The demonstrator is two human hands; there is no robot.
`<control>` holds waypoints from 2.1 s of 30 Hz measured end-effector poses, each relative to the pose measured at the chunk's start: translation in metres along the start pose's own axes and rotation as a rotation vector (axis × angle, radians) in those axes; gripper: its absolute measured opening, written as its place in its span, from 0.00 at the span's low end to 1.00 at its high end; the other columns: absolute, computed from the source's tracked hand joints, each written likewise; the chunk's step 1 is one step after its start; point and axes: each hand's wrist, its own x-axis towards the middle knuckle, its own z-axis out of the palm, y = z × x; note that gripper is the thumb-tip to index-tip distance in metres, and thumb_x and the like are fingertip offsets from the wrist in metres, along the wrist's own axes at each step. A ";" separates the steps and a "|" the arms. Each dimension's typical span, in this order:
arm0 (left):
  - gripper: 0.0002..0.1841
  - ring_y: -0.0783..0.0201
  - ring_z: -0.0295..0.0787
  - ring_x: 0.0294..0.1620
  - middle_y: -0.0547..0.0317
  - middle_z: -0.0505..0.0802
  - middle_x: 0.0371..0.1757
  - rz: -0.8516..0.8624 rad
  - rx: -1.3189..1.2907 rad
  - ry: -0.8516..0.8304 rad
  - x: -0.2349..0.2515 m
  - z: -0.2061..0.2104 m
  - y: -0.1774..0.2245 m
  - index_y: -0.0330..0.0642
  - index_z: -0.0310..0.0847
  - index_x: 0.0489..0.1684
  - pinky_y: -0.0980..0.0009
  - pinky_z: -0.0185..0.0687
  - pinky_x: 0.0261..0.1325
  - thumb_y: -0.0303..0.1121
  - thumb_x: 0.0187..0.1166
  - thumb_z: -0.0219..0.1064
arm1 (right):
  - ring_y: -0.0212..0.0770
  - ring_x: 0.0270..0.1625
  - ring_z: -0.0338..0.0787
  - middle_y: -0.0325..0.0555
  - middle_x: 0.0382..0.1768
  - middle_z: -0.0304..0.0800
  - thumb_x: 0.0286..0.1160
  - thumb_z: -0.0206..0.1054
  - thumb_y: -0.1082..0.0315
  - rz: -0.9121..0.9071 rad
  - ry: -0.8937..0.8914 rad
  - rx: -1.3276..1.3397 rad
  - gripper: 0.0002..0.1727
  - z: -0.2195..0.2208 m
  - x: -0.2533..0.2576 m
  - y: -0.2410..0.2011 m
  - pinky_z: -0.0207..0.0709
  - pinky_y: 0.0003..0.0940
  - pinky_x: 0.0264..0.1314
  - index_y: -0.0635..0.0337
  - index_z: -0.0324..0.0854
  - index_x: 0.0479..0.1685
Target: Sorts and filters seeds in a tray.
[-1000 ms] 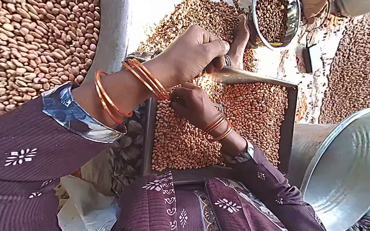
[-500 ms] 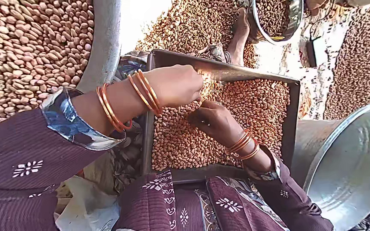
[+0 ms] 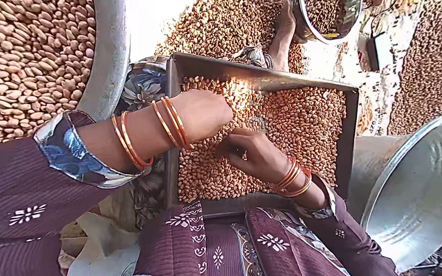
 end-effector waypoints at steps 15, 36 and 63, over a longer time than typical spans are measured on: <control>0.11 0.45 0.88 0.37 0.49 0.85 0.30 -0.084 0.030 -0.044 -0.006 -0.015 -0.002 0.39 0.84 0.41 0.48 0.80 0.37 0.35 0.90 0.60 | 0.48 0.40 0.89 0.50 0.36 0.86 0.75 0.70 0.70 -0.035 0.060 -0.327 0.06 0.032 0.002 -0.004 0.85 0.37 0.41 0.61 0.90 0.40; 0.13 0.56 0.85 0.17 0.57 0.87 0.19 0.140 -0.175 0.652 -0.044 0.131 0.066 0.45 0.92 0.49 0.61 0.77 0.19 0.38 0.86 0.60 | 0.34 0.22 0.79 0.38 0.25 0.81 0.71 0.66 0.68 0.127 0.007 0.003 0.04 -0.022 -0.025 -0.004 0.72 0.33 0.22 0.55 0.82 0.40; 0.31 0.84 0.78 0.18 0.75 0.87 0.20 -0.240 -1.522 0.143 -0.041 0.073 0.069 0.58 0.80 0.28 0.88 0.74 0.22 0.54 0.95 0.32 | 0.46 0.42 0.93 0.52 0.50 0.91 0.84 0.62 0.70 -0.177 0.353 -0.331 0.10 -0.008 -0.067 -0.059 0.85 0.34 0.35 0.56 0.87 0.55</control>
